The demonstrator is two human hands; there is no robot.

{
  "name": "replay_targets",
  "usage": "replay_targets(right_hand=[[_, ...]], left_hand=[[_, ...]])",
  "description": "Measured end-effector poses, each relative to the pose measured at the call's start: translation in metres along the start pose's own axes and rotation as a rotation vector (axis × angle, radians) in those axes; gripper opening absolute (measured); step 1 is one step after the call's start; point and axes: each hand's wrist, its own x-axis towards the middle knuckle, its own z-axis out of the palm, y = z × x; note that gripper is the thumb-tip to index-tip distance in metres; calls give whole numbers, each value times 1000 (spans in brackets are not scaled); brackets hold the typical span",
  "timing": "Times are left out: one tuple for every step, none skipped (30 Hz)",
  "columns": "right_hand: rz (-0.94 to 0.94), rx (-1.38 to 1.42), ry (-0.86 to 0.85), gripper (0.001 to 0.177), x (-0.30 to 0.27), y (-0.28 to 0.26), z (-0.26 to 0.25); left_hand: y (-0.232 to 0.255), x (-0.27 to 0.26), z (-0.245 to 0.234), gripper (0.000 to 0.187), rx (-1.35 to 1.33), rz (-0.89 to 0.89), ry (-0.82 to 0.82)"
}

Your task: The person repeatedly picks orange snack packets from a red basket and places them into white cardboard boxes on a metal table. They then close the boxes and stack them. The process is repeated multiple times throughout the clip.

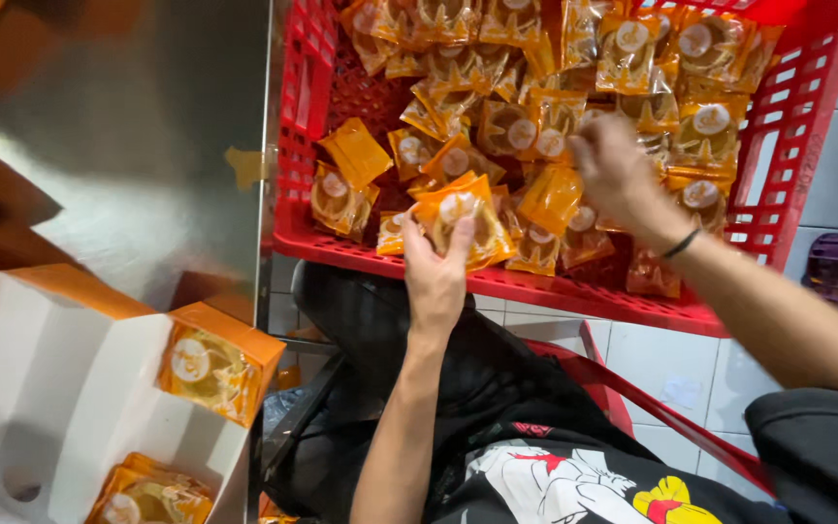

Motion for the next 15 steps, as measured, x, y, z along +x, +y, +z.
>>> replay_targets(right_hand=[[-3,0,3,23,5,6,-20],[225,-407,-83,36,15,11,-37],[452,-816,-158,50,25,15,-54],[430,-817,-163,50,10,34,-50],[178,-975,-169,58,-4,53,-45],[-73,-1126,-167,72,-20,75,-45],[-90,-1130,-169,72,-22,66,-38],[-76,-880,-216,69,-29,56,-31],[-60,-629,-262,84,-35,48,-24],[-68,-631,-264,84,-33,48,-19],[-151,-601,-202,91,-31,48,-15],[-228,-571,-139,103,-32,49,-12],[-229,-575,-142,103,-21,50,-15],[-54,-584,-276,96,-10,50,-16],[123,-590,-407,89,1,50,-18]], left_hand=[[7,-4,-4,65,-1,4,0],[14,-8,-9,49,-111,10,5],[22,-12,-14,35,-222,16,10],[11,-12,-19,35,-227,22,31],[-1,-12,-24,55,-370,-51,77],[-13,-12,-26,76,-518,-126,114],[-9,-13,-26,76,-527,-121,128],[-7,-14,-27,73,-554,-63,113],[-4,-16,-27,71,-580,-4,98],[8,-22,-32,71,-584,-2,104],[19,-28,-35,63,-427,10,106],[31,-34,-38,58,-270,17,102],[20,-34,-42,58,-274,16,104],[9,-34,-46,48,-281,10,128],[-2,-35,-51,39,-288,5,153]])
